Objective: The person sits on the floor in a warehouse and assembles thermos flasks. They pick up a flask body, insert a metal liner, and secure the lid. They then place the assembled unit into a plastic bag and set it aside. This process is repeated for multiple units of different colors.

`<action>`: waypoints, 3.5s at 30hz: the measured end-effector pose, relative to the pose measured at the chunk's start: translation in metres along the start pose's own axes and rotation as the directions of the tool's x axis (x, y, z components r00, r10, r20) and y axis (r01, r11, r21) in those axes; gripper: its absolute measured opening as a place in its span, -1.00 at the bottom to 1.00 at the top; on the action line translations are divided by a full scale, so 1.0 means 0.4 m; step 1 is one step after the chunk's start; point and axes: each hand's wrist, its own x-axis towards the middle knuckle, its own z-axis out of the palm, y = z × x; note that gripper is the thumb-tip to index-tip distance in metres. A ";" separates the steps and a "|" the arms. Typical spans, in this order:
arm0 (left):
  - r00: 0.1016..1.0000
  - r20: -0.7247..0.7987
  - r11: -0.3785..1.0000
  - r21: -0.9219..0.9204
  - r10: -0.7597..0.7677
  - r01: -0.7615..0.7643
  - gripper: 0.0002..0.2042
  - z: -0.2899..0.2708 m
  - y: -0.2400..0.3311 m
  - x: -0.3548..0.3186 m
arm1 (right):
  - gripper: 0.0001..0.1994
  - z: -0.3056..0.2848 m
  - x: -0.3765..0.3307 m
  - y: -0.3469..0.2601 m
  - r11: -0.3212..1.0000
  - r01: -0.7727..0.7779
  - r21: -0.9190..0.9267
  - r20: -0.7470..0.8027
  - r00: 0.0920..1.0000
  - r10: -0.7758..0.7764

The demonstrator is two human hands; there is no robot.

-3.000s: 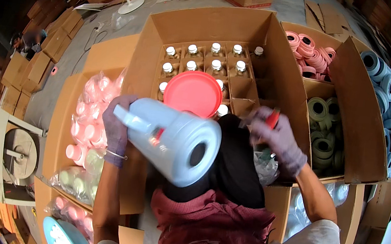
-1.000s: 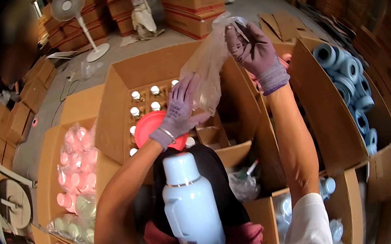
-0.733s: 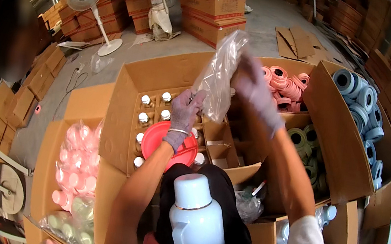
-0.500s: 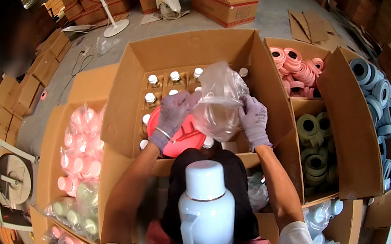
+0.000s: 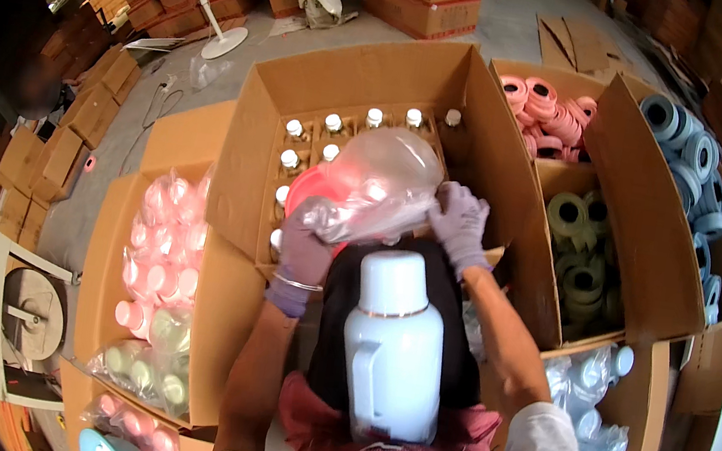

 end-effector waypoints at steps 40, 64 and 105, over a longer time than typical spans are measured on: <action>-0.001 0.937 0.916 -0.340 0.348 -0.214 -0.76 0.327 0.359 -0.566 | -0.56 -0.632 -0.887 0.167 0.261 -0.441 0.859 0.292 0.840 0.458; 0.226 0.844 0.847 0.394 -0.487 0.357 -0.80 0.312 0.183 -0.422 | -0.66 -0.649 -1.163 1.069 0.431 -0.776 -0.460 0.285 0.331 0.900; 0.622 0.765 0.392 0.528 0.164 -0.753 -0.90 0.031 0.237 -0.082 | -0.24 -0.310 -0.049 0.009 0.770 0.429 0.472 -0.046 0.885 -0.464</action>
